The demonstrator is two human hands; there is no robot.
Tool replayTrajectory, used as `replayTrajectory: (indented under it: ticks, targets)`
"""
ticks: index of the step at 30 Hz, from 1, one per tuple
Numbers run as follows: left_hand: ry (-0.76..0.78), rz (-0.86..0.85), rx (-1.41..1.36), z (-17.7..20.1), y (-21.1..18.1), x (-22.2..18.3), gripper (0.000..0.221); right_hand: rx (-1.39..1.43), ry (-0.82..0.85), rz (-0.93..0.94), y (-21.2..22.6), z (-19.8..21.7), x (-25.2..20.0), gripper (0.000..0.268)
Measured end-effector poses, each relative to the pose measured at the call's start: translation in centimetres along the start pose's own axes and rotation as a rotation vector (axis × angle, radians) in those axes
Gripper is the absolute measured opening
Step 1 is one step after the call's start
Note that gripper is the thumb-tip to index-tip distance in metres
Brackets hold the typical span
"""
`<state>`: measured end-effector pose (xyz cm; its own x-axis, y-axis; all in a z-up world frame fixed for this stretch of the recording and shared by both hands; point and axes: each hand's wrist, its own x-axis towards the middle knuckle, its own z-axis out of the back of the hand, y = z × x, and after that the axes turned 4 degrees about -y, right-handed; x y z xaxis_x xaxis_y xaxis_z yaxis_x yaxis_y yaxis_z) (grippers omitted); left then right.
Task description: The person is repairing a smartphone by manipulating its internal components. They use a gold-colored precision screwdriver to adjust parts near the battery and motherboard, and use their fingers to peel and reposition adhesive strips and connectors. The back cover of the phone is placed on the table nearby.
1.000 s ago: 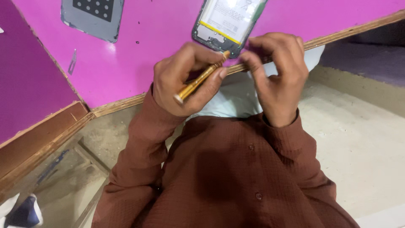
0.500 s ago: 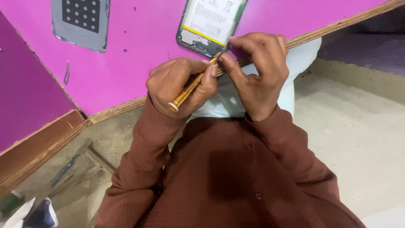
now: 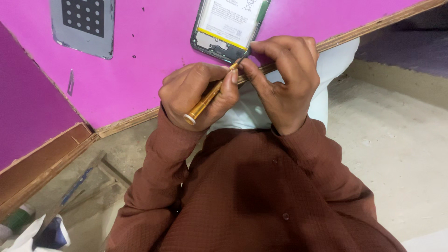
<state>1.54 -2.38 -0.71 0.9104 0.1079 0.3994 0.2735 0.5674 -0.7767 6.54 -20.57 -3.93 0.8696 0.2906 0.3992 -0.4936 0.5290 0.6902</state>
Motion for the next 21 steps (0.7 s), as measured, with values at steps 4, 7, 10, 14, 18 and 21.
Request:
replayTrajectory:
  ticks: [4,7,10,14,18,21]
  targets:
    - [0.003,0.013,0.003,0.2,-0.1,0.0,0.011,0.002,0.018,-0.013,0.1,0.2,0.1,0.031]
    - [-0.009,0.029,0.004,0.1,-0.1,0.0,0.014,0.0,0.022,-0.007,0.0,0.2,0.1,0.032]
    - [-0.008,0.029,0.014,0.1,-0.1,-0.1,0.014,0.0,0.019,-0.004,-0.1,0.1,0.1,0.031]
    - [-0.015,0.017,0.033,-0.1,0.1,-0.2,0.016,0.003,0.031,-0.006,-0.1,0.2,0.1,0.029]
    - [0.025,0.016,0.024,0.1,0.4,0.4,0.02,0.013,0.045,-0.013,-0.1,0.3,0.2,0.029]
    - [0.079,-0.008,0.065,0.7,0.0,1.2,0.021,0.011,0.049,-0.013,0.0,0.4,0.2,0.029]
